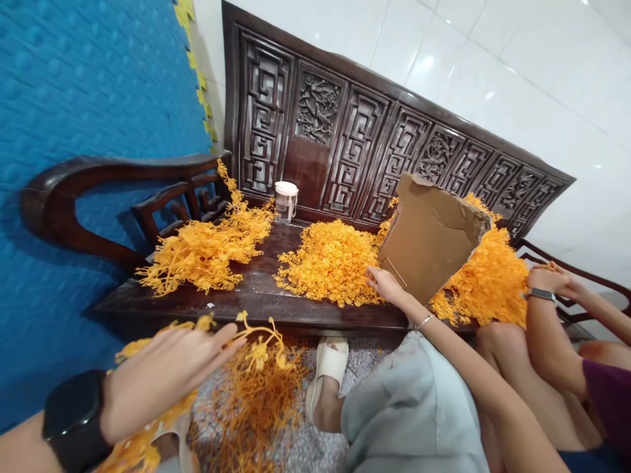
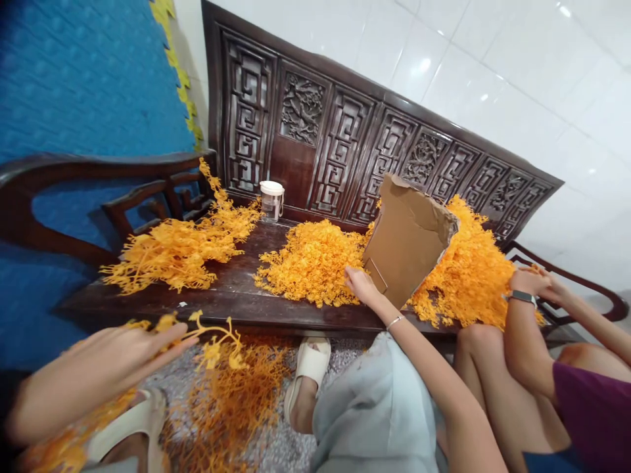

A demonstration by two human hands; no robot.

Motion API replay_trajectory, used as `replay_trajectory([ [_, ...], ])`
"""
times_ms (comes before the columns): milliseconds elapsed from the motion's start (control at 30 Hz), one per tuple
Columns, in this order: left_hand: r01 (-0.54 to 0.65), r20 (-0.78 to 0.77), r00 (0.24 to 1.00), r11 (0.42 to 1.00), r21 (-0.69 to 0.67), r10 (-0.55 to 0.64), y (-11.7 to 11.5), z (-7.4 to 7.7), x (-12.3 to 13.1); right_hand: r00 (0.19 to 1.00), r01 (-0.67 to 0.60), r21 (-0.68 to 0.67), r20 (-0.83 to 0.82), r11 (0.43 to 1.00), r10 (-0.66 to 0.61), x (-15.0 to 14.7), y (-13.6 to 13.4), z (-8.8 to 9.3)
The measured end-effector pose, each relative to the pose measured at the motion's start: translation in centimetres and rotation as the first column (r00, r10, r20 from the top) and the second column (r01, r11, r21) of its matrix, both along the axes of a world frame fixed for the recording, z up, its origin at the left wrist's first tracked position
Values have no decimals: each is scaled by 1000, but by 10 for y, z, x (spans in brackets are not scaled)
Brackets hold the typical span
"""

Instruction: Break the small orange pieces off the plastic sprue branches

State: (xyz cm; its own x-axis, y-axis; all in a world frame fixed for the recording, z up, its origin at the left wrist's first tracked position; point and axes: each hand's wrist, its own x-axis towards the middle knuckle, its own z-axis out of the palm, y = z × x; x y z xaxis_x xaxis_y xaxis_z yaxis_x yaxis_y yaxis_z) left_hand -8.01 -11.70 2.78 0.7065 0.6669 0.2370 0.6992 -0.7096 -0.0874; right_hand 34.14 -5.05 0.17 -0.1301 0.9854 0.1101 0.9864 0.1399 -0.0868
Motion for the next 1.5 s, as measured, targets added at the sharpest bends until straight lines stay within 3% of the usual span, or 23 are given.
replay_trajectory([
  [100, 46, -163, 986, 990, 130, -25, 9, 8, -8, 1000, -17, -23, -4, 1000, 17, 1, 8, -7],
  [300, 50, -107, 993, 996, 80, -42, 17, 26, 2, 998, -64, -53, 6, 997, 65, -10, 14, -9],
  [600, 43, -58, 998, 995, 93, -37, 24, 22, 29, 998, -54, -93, -50, 994, 50, -19, 12, -3],
  [700, -33, -29, 999, 999, 26, 34, 28, 21, 36, 960, -113, -101, -268, 988, 82, -40, 6, 10],
  [767, -39, -35, 999, 999, 10, 39, 30, 21, 40, 816, -236, -149, -567, 960, 112, -60, -2, 22],
  [833, -13, -48, 999, 1000, 25, 14, 31, 21, 43, 610, -432, -220, -786, 875, 103, -82, -11, 34],
  [900, 3, -81, 997, 998, 57, 2, 31, 23, 45, 480, -630, -297, -875, 717, 59, -103, -19, 41],
  [1000, 0, -169, 985, 994, 109, 19, 28, 28, 48, 368, -807, -370, -925, 460, -98, -126, -27, 42],
  [1067, -8, -219, 975, 992, 128, 36, 27, 30, 50, 315, -854, -377, -923, 360, -219, -135, -29, 36],
  [1100, -21, -231, 972, 991, 130, 51, 27, 31, 51, 286, -863, -369, -920, 345, -267, -138, -30, 33],
  [1167, -59, -230, 969, 990, 131, 88, 27, 32, 51, 197, -860, -329, -919, 391, -340, -143, -29, 26],
  [1233, -68, -239, 966, 988, 139, 100, 27, 32, 49, 103, -826, -287, -923, 485, -371, -144, -26, 23],
  [1300, -33, -282, 957, 988, 148, 74, 27, 32, 46, 90, -789, -280, -933, 547, -348, -144, -24, 25],
  [1367, 27, -330, 944, 989, 148, 24, 25, 34, 42, 202, -752, -308, -949, 583, -241, -140, -23, 32],
  [1500, 87, -317, 945, 996, 15, -78, 14, 37, 38, 534, -658, -338, -839, 673, 101, -126, -31, 49],
])
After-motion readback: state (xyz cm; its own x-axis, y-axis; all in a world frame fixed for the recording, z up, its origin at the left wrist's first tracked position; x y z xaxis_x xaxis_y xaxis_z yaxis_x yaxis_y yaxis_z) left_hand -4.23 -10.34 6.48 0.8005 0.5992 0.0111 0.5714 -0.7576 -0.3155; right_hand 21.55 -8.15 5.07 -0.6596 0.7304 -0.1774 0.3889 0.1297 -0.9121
